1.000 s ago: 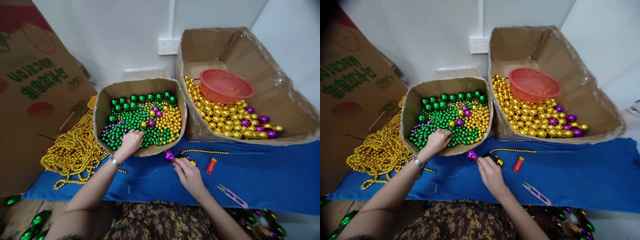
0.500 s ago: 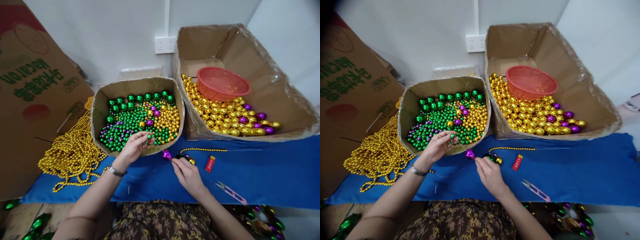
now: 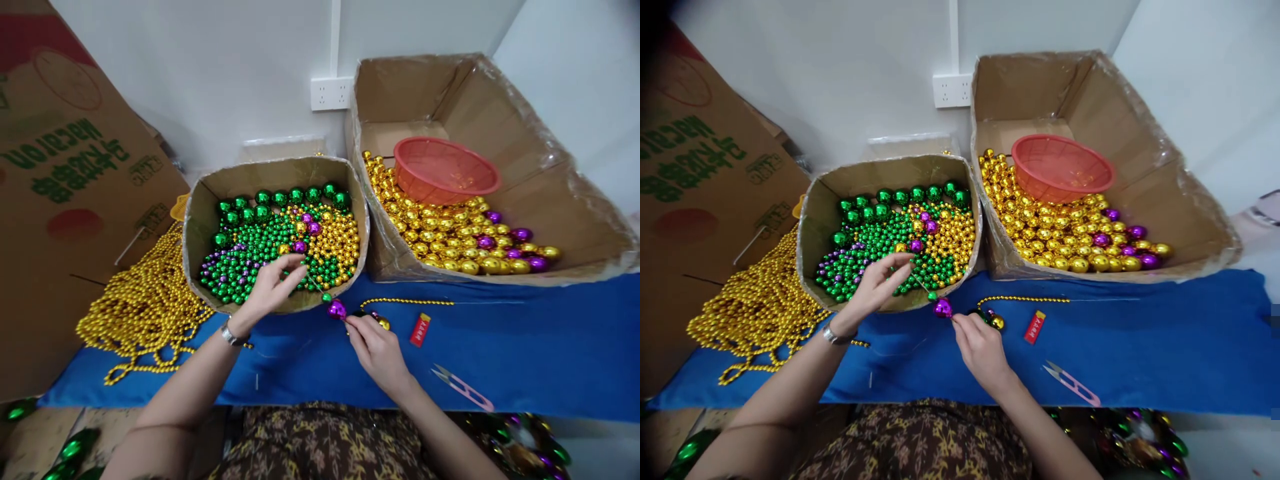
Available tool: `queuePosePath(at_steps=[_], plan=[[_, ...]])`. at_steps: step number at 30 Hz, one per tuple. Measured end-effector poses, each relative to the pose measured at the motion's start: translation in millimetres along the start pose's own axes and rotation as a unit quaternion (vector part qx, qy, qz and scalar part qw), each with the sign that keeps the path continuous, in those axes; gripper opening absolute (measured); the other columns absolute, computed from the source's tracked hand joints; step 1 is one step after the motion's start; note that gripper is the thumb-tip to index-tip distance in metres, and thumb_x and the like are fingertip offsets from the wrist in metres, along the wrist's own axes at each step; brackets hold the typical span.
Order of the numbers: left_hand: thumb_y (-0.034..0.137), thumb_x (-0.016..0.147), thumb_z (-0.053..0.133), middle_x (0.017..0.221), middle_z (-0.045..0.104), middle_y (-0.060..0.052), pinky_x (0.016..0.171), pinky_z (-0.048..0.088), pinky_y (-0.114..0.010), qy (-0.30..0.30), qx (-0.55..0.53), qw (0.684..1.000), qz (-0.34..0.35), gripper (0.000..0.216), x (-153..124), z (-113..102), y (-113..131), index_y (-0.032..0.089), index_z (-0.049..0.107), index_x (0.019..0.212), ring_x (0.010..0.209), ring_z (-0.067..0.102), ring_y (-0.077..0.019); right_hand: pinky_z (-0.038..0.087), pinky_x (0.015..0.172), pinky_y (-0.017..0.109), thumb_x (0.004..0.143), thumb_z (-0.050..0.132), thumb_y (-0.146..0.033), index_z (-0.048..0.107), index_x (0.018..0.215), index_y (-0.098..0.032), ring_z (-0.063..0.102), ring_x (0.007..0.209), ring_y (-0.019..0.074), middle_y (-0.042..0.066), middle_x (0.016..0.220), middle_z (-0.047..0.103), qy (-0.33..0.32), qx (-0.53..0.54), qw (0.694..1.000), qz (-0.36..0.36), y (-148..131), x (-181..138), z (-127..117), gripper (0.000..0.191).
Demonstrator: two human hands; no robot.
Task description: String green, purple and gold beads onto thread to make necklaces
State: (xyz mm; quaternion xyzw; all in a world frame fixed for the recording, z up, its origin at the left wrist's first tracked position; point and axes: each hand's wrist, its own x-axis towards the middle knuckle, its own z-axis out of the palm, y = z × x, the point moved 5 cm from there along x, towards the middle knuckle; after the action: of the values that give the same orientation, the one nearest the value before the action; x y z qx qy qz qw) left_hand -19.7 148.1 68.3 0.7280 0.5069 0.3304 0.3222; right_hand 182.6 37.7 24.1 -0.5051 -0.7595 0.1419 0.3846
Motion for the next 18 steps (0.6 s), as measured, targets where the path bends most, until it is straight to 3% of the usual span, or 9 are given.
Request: queuePosePath(at_steps=[3, 6, 8, 10, 11, 14, 16, 18], plan=[[0.034, 0.09, 0.056, 0.12, 0.063, -0.017, 0.094, 0.044, -0.046, 0.06, 0.253, 0.964, 0.052, 0.04, 28, -15, -15, 0.014, 0.06, 0.124, 0.11, 0.055, -0.0312, 0.051, 0.066, 0.026, 0.098, 0.044, -0.022, 0.063, 0.105, -0.019, 0.066, 0.071, 0.0153, 0.006, 0.083, 0.068, 0.002, 0.002, 1.0, 0.003, 2, -1, 0, 0.02], [0.026, 0.086, 0.057, 0.113, 0.065, -0.018, 0.096, 0.042, -0.049, 0.02, 0.322, 0.946, 0.04, 0.031, 47, -18, -36, 0.013, 0.066, 0.114, 0.111, 0.054, -0.0339, 0.051, 0.064, 0.026, 0.098, 0.043, -0.022, 0.063, 0.104, -0.019, 0.065, 0.069, 0.0152, 0.005, 0.081, 0.067, 0.003, -0.001, 1.0, 0.003, 2, -3, 1, 0.021], [0.027, 0.085, 0.059, 0.108, 0.067, -0.015, 0.094, 0.044, -0.046, 0.023, 0.235, 0.972, 0.014, 0.029, 49, -21, -42, 0.014, 0.067, 0.11, 0.105, 0.058, -0.031, 0.051, 0.064, 0.026, 0.098, 0.043, -0.022, 0.063, 0.104, -0.019, 0.065, 0.068, 0.015, 0.005, 0.079, 0.067, 0.005, -0.001, 1.0, 0.005, 3, -3, 1, 0.021], [0.034, 0.085, 0.059, 0.107, 0.067, -0.012, 0.089, 0.049, -0.043, 0.034, 0.035, 0.998, -0.036, 0.034, 41, -24, -43, 0.015, 0.065, 0.113, 0.097, 0.062, -0.0263, 0.051, 0.064, 0.026, 0.098, 0.044, -0.022, 0.063, 0.103, -0.019, 0.065, 0.069, 0.0149, 0.005, 0.079, 0.067, 0.005, 0.002, 1.0, 0.009, 4, -3, 1, 0.021], [0.037, 0.086, 0.059, 0.106, 0.067, -0.011, 0.085, 0.052, -0.041, 0.027, -0.089, 0.993, -0.068, 0.037, 36, -22, -42, 0.015, 0.064, 0.116, 0.094, 0.064, -0.0241, 0.051, 0.065, 0.026, 0.098, 0.044, -0.022, 0.064, 0.104, -0.019, 0.065, 0.069, 0.0148, 0.005, 0.08, 0.067, 0.004, 0.004, 1.0, 0.01, 4, -3, 1, 0.021], [0.035, 0.085, 0.062, 0.099, 0.069, -0.01, 0.08, 0.056, -0.036, -0.015, -0.386, 0.911, -0.148, 0.038, 17, -11, -33, 0.016, 0.064, 0.117, 0.087, 0.067, -0.0197, 0.051, 0.066, 0.026, 0.097, 0.045, -0.022, 0.064, 0.104, -0.018, 0.065, 0.071, 0.015, 0.005, 0.082, 0.067, 0.001, 0.008, 1.0, 0.008, 4, -1, 0, 0.021], [0.029, 0.083, 0.065, 0.097, 0.07, -0.01, 0.079, 0.058, -0.032, -0.025, -0.469, 0.865, -0.176, 0.036, 7, -6, -26, 0.015, 0.066, 0.116, 0.085, 0.068, -0.0179, 0.051, 0.066, 0.026, 0.097, 0.045, -0.022, 0.065, 0.104, -0.018, 0.065, 0.071, 0.0152, 0.006, 0.082, 0.067, -0.003, 0.009, 1.0, 0.008, 3, 0, 0, 0.021], [0.025, 0.082, 0.066, 0.099, 0.071, -0.01, 0.078, 0.059, -0.029, -0.025, -0.502, 0.843, -0.19, 0.035, 1, -2, -23, 0.014, 0.067, 0.116, 0.085, 0.068, -0.0164, 0.051, 0.067, 0.026, 0.097, 0.045, -0.022, 0.065, 0.104, -0.018, 0.065, 0.071, 0.0154, 0.006, 0.082, 0.067, -0.008, 0.009, 1.0, 0.007, 2, 1, 1, 0.021]])
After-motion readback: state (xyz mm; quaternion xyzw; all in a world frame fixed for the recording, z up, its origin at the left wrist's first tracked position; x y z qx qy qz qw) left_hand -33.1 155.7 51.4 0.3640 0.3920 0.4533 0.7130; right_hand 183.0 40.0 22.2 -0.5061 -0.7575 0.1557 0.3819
